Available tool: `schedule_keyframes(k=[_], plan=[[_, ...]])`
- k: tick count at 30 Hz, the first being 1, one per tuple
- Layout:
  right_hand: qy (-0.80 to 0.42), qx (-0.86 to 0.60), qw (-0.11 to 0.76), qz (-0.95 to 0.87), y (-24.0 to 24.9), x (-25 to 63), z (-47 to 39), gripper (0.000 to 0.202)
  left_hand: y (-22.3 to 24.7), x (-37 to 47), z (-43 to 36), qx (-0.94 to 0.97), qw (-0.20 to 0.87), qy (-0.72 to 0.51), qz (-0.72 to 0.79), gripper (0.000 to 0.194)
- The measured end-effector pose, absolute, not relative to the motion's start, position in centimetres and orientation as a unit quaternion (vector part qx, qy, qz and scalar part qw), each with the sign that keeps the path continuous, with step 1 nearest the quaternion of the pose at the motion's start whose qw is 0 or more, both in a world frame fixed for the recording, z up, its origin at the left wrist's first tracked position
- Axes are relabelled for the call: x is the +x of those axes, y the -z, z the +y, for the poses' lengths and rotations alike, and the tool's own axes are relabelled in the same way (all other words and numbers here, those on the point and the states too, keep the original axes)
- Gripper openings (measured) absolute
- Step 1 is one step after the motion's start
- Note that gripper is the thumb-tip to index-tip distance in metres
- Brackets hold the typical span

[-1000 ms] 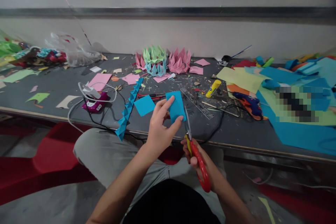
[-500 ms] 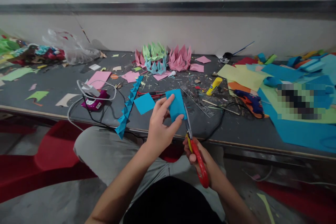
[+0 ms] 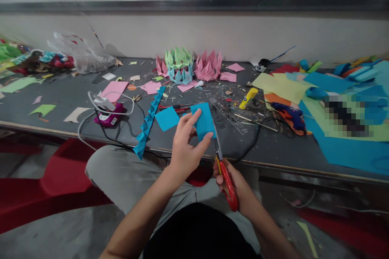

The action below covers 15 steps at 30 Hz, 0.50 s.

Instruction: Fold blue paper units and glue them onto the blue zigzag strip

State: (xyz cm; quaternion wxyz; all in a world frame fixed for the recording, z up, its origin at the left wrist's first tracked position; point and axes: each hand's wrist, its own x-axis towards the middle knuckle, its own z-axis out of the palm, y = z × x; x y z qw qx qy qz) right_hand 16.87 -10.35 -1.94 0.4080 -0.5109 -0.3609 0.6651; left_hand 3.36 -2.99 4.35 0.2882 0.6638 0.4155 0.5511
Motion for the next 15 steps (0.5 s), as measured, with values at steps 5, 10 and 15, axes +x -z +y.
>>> schedule_keyframes(k=[5,10,15], plan=[[-0.704,-0.521,0.427,-0.225,1.2,15.6,-10.1,0.041,-4.4,3.5,-3.0,0.659,0.292,-0.56,0.408,0.052],[-0.607,-0.568,0.43,-0.353,0.8,18.4,-10.1,0.031,-3.8,2.8,-2.9,0.645,0.315,-0.558,0.416,0.051],[-0.207,-0.763,0.341,-0.509,-1.3,26.0,-8.0,0.034,-2.6,1.2,-2.2,0.66,0.328,-0.512,0.441,0.03]])
